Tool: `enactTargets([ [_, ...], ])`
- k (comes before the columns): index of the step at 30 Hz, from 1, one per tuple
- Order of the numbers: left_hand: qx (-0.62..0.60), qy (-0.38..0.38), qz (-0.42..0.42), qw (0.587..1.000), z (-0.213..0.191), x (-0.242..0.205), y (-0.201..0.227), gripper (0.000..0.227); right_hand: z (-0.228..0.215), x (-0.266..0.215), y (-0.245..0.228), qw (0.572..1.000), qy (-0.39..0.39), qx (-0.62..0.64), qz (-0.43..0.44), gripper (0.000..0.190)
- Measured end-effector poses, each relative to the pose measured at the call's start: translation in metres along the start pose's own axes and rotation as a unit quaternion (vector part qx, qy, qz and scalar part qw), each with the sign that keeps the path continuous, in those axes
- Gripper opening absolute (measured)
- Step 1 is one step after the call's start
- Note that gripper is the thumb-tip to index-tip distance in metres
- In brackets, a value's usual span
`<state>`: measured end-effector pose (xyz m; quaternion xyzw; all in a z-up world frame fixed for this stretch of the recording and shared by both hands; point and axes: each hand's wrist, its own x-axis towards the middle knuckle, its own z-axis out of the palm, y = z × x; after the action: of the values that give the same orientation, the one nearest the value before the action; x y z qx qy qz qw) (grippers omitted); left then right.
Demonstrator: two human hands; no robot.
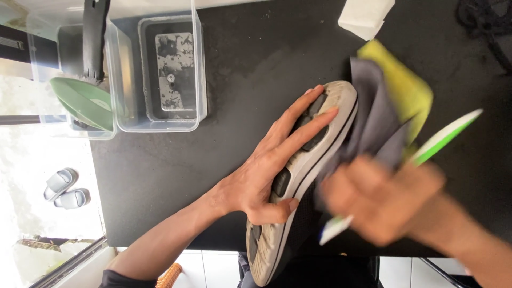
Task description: The person cleans a shoe by scrubbing the mesh upper with a toothbrush, wiping with a cloth, and then scrubbing the white midsole and black outsole using a larger cleaning brush.
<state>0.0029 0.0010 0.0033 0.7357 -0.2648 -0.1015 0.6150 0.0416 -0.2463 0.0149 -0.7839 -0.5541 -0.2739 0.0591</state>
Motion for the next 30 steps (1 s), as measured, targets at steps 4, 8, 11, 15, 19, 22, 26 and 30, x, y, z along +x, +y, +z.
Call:
enactTargets([
  [4, 0.002, 0.004, 0.023, 1.000, 0.003, 0.000, -0.002, 0.099, 0.006, 0.004, 0.000, 0.993, 0.042, 0.069, -0.084, 0.015],
  [8, 0.019, 0.009, 0.014, 1.000, 0.008, -0.001, -0.001, 0.098, 0.019, -0.023, 0.026, 0.999, 0.024, 0.017, 0.023, 0.028],
  [11, 0.013, -0.005, 0.009, 1.000, 0.002, -0.001, 0.000, 0.103, 0.009, -0.003, 0.001, 0.997, 0.059, 0.058, -0.009, 0.011],
  [15, 0.014, -0.002, 0.016, 1.000, 0.003, -0.005, 0.000, 0.102, 0.007, 0.006, -0.014, 0.990, 0.069, 0.071, -0.103, 0.016],
  [19, 0.010, 0.008, 0.029, 0.999, 0.007, -0.003, -0.002, 0.100, 0.025, -0.025, 0.022, 0.998, 0.051, 0.030, 0.016, 0.019],
  [22, 0.011, 0.010, 0.043, 0.999, 0.008, -0.004, -0.003, 0.096, 0.024, -0.026, 0.025, 0.996, 0.033, 0.022, 0.085, 0.021],
  [26, 0.001, 0.009, 0.053, 0.999, 0.011, -0.005, -0.006, 0.102, 0.012, -0.027, 0.031, 0.986, -0.050, 0.067, 0.147, 0.015],
  [30, 0.012, 0.009, 0.063, 0.998, 0.015, -0.005, -0.002, 0.100, 0.005, -0.048, 0.041, 0.964, -0.164, -0.080, 0.196, 0.025],
])
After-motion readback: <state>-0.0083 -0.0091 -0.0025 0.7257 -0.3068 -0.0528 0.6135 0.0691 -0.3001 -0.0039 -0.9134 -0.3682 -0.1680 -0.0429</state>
